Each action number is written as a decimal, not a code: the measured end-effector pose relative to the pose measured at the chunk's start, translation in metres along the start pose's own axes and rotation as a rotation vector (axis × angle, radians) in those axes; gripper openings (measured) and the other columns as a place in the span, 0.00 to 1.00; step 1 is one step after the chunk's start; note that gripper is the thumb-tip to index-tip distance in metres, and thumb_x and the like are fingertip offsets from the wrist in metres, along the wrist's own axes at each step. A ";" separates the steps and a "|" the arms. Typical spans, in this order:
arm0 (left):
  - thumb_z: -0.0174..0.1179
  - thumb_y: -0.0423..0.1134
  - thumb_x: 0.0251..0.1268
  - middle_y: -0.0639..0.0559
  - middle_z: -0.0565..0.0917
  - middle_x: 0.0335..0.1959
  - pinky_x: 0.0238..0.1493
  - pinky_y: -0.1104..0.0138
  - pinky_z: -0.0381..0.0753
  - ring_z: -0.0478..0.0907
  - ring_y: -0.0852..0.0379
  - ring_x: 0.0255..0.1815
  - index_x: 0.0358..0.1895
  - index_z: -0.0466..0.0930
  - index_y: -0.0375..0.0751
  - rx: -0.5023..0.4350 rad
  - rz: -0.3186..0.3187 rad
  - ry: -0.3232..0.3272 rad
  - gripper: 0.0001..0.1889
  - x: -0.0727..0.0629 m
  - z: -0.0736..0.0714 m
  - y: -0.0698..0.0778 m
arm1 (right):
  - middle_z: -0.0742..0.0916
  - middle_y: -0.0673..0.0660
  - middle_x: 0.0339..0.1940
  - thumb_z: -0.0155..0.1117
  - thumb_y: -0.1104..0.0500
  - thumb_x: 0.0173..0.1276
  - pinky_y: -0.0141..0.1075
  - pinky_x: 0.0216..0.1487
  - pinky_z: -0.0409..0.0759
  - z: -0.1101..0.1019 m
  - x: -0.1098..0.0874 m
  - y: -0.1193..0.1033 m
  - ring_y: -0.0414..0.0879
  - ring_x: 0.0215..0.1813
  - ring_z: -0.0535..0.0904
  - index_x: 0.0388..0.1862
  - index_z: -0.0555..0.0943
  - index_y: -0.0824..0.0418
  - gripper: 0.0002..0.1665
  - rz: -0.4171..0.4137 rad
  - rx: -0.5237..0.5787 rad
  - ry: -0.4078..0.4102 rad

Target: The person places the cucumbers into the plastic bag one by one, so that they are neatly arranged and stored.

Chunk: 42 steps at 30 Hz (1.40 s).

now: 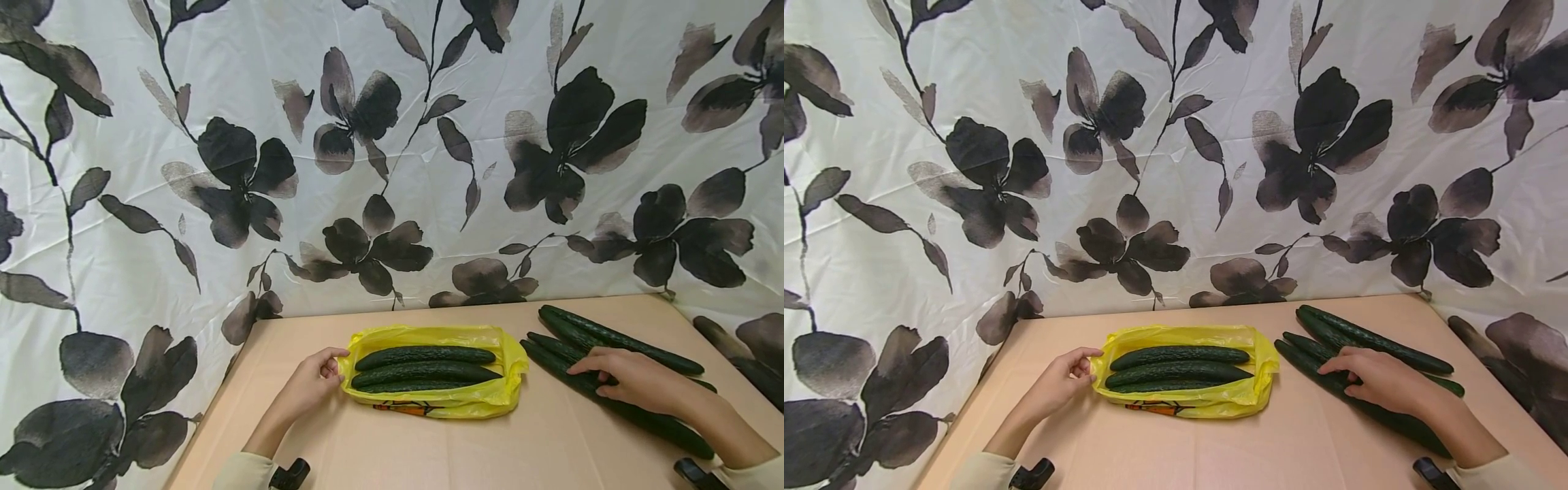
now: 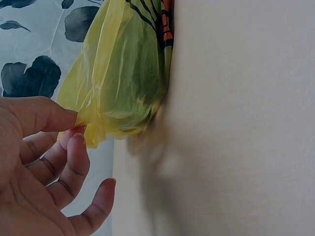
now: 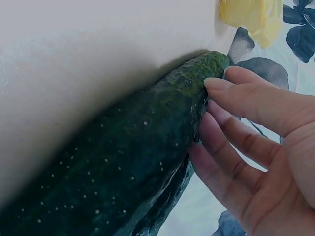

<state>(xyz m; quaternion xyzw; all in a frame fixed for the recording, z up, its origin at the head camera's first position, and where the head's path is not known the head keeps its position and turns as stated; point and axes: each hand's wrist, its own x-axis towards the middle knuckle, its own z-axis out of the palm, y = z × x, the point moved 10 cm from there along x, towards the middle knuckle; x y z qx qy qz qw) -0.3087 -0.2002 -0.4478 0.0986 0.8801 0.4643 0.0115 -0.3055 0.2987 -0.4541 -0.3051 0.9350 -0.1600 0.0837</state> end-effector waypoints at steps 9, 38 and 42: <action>0.64 0.22 0.60 0.48 0.76 0.34 0.30 0.73 0.70 0.71 0.58 0.31 0.60 0.78 0.29 0.005 0.001 0.004 0.22 0.000 0.000 -0.001 | 0.82 0.49 0.49 0.75 0.64 0.60 0.33 0.37 0.82 0.003 0.001 0.000 0.33 0.40 0.79 0.61 0.83 0.51 0.29 -0.037 0.058 -0.030; 0.63 0.21 0.60 0.49 0.76 0.32 0.30 0.72 0.72 0.72 0.58 0.31 0.58 0.80 0.31 0.037 0.004 0.007 0.21 0.004 0.001 0.000 | 0.77 0.45 0.45 0.66 0.57 0.71 0.30 0.34 0.71 0.018 0.000 -0.010 0.30 0.41 0.71 0.62 0.84 0.50 0.21 -0.189 0.279 -0.150; 0.63 0.21 0.60 0.49 0.76 0.32 0.31 0.72 0.72 0.72 0.58 0.31 0.58 0.80 0.31 0.032 0.004 0.004 0.21 0.004 0.002 -0.001 | 0.79 0.45 0.48 0.65 0.55 0.72 0.30 0.37 0.74 0.017 -0.001 -0.013 0.31 0.47 0.74 0.56 0.87 0.48 0.16 -0.249 0.287 -0.142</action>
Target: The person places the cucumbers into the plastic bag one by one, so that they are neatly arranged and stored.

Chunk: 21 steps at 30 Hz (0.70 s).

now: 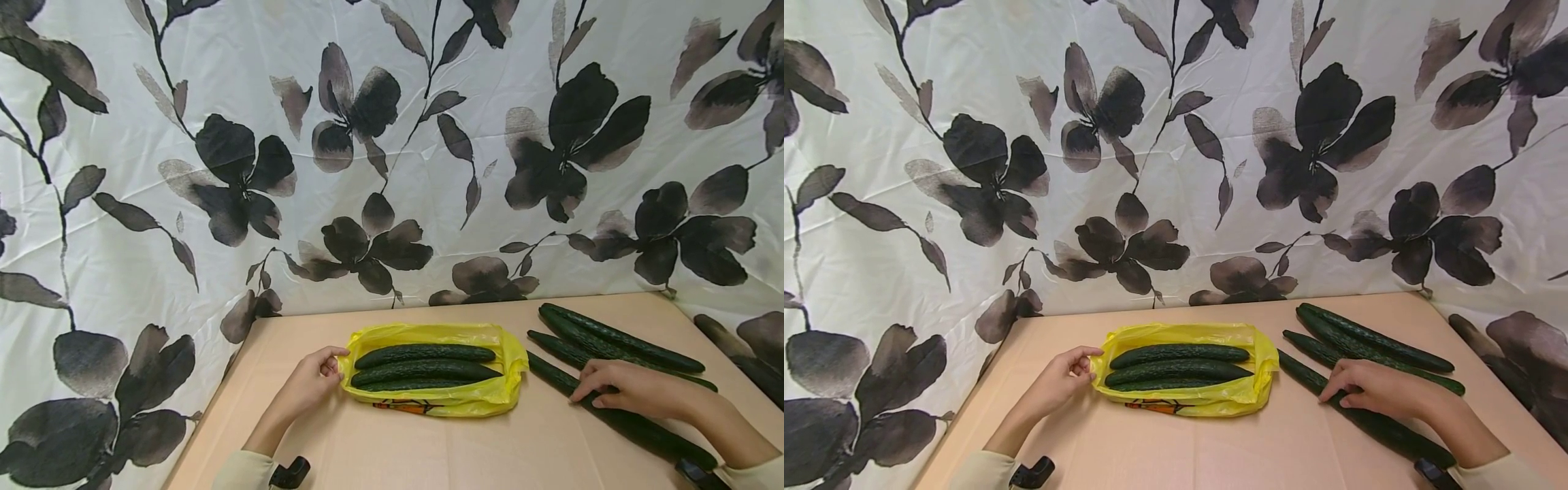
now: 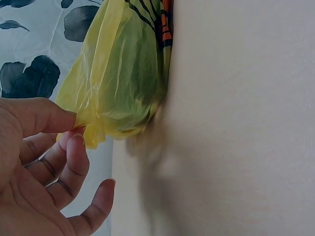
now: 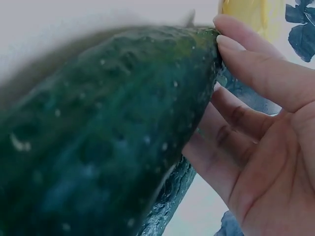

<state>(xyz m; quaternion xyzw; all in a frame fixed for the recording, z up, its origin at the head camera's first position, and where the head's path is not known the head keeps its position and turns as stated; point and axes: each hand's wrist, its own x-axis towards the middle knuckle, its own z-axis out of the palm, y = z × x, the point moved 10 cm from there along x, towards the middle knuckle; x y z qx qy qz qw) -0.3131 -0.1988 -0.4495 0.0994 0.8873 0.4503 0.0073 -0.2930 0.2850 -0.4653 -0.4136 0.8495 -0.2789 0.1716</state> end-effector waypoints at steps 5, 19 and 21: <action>0.63 0.21 0.60 0.49 0.76 0.32 0.30 0.72 0.71 0.72 0.57 0.31 0.58 0.80 0.31 -0.004 0.008 -0.003 0.21 0.000 0.000 0.000 | 0.80 0.44 0.48 0.66 0.54 0.70 0.30 0.37 0.74 0.001 0.001 0.000 0.31 0.44 0.74 0.55 0.87 0.46 0.15 0.029 0.016 -0.011; 0.62 0.20 0.60 0.48 0.75 0.33 0.30 0.72 0.71 0.72 0.57 0.32 0.58 0.80 0.31 -0.001 -0.010 -0.012 0.21 -0.006 -0.003 -0.001 | 0.75 0.47 0.40 0.71 0.57 0.66 0.32 0.32 0.68 0.013 0.000 -0.007 0.35 0.35 0.68 0.55 0.85 0.43 0.19 0.140 0.027 -0.042; 0.62 0.21 0.60 0.49 0.75 0.33 0.30 0.72 0.71 0.72 0.57 0.32 0.58 0.80 0.32 0.002 -0.013 -0.012 0.21 -0.006 -0.003 -0.002 | 0.75 0.46 0.40 0.71 0.57 0.66 0.32 0.32 0.69 0.011 -0.001 -0.010 0.35 0.35 0.68 0.54 0.85 0.42 0.18 0.125 0.028 -0.031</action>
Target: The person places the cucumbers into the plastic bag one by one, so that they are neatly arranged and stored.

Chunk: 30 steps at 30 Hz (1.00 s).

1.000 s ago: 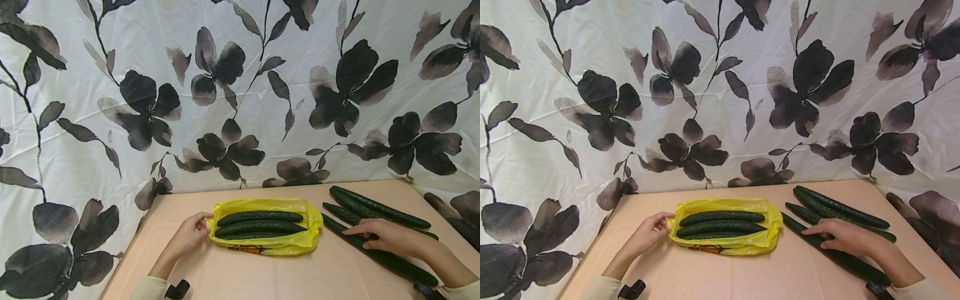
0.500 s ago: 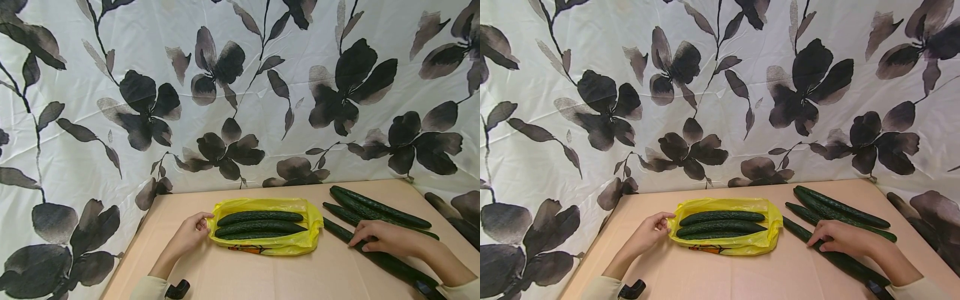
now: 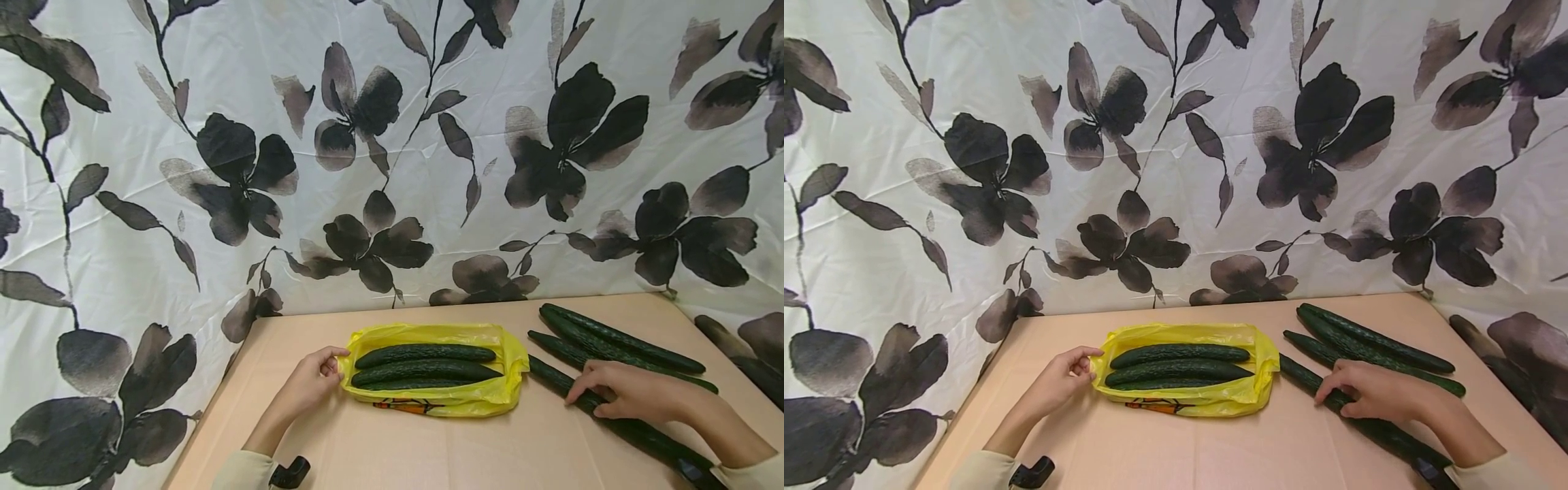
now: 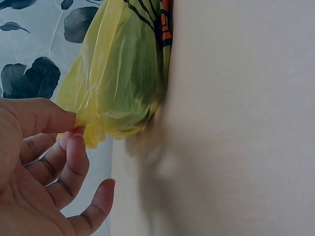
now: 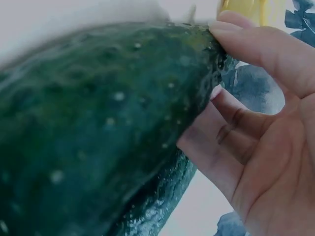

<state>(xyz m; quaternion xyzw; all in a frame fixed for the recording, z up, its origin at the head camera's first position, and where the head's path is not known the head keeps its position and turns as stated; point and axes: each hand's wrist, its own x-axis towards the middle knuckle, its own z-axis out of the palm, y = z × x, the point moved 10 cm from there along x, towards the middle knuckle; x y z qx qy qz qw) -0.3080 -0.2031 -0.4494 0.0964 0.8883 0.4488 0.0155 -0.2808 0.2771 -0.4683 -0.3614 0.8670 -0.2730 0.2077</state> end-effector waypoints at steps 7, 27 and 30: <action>0.62 0.21 0.60 0.49 0.76 0.33 0.30 0.72 0.71 0.72 0.57 0.32 0.58 0.80 0.31 0.004 -0.003 -0.008 0.21 0.004 0.002 0.001 | 0.75 0.44 0.43 0.67 0.53 0.71 0.32 0.35 0.72 -0.014 -0.004 -0.004 0.32 0.39 0.70 0.57 0.82 0.41 0.16 -0.019 -0.067 0.053; 0.62 0.20 0.60 0.49 0.76 0.32 0.30 0.72 0.71 0.72 0.57 0.32 0.58 0.80 0.31 -0.003 0.006 0.008 0.21 0.005 0.005 0.005 | 0.79 0.40 0.54 0.69 0.55 0.70 0.34 0.46 0.81 -0.074 0.001 -0.037 0.34 0.54 0.77 0.62 0.80 0.33 0.25 -0.137 -0.306 0.230; 0.62 0.21 0.60 0.48 0.76 0.33 0.30 0.72 0.71 0.72 0.57 0.32 0.58 0.80 0.31 -0.004 0.004 0.013 0.21 0.006 0.005 0.005 | 0.78 0.41 0.53 0.68 0.54 0.70 0.35 0.45 0.81 -0.081 0.006 -0.045 0.35 0.54 0.77 0.63 0.80 0.33 0.24 -0.164 -0.303 0.240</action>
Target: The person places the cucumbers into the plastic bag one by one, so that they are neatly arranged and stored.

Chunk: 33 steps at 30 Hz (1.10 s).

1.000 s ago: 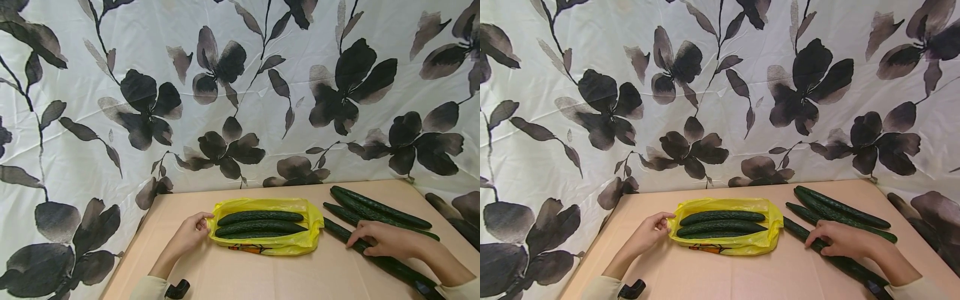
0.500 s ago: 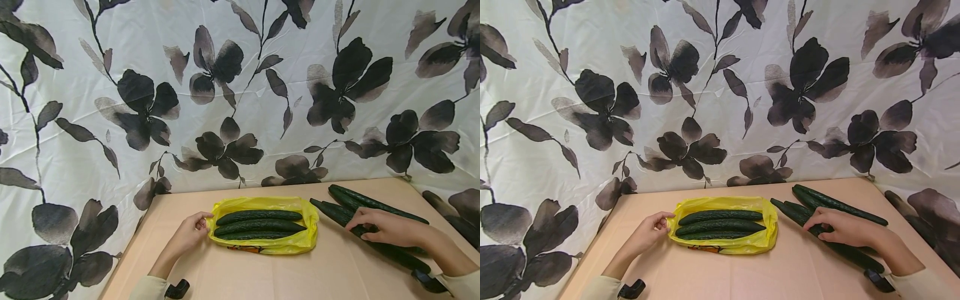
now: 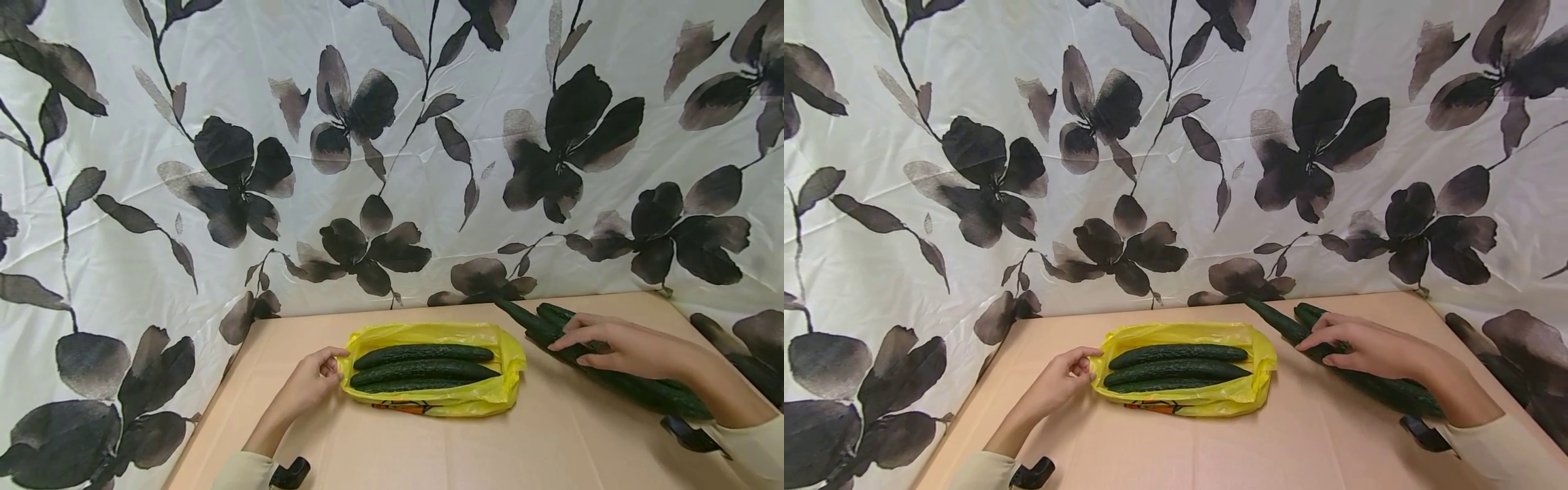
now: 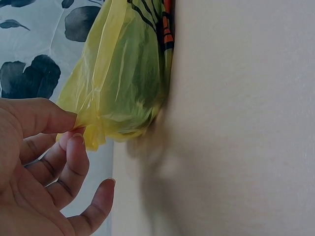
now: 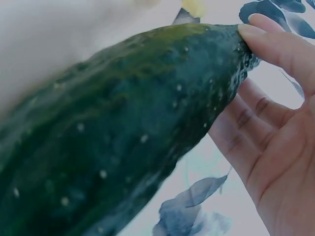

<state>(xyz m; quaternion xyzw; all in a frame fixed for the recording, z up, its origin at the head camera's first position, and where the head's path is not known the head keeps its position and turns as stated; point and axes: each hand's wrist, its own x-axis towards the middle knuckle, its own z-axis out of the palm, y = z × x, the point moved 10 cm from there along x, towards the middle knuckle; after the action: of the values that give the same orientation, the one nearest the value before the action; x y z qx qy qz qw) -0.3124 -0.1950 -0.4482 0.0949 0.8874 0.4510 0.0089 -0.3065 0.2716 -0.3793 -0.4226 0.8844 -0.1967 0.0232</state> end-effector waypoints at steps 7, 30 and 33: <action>0.61 0.21 0.60 0.48 0.76 0.33 0.30 0.72 0.71 0.72 0.57 0.32 0.58 0.80 0.32 -0.004 0.002 -0.002 0.21 -0.001 0.001 0.000 | 0.80 0.44 0.54 0.66 0.56 0.72 0.36 0.46 0.81 -0.004 0.017 -0.010 0.35 0.52 0.77 0.66 0.79 0.36 0.26 -0.037 0.036 -0.017; 0.62 0.21 0.60 0.48 0.76 0.33 0.30 0.72 0.71 0.71 0.57 0.32 0.59 0.79 0.31 -0.024 0.012 -0.011 0.21 -0.001 0.001 0.002 | 0.81 0.53 0.60 0.66 0.63 0.71 0.35 0.42 0.81 -0.012 0.089 -0.051 0.41 0.49 0.80 0.68 0.78 0.37 0.31 -0.143 0.039 -0.078; 0.62 0.21 0.60 0.48 0.76 0.33 0.29 0.73 0.71 0.71 0.58 0.31 0.59 0.80 0.30 -0.016 0.016 -0.010 0.21 -0.001 0.000 0.002 | 0.81 0.53 0.61 0.67 0.62 0.70 0.33 0.43 0.81 -0.015 0.100 -0.060 0.41 0.52 0.81 0.68 0.79 0.37 0.31 -0.185 0.020 -0.056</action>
<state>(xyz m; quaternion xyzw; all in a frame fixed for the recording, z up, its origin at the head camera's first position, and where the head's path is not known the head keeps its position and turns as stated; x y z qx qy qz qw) -0.3112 -0.1941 -0.4471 0.1041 0.8829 0.4578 0.0106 -0.3301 0.1668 -0.3312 -0.5075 0.8387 -0.1949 0.0339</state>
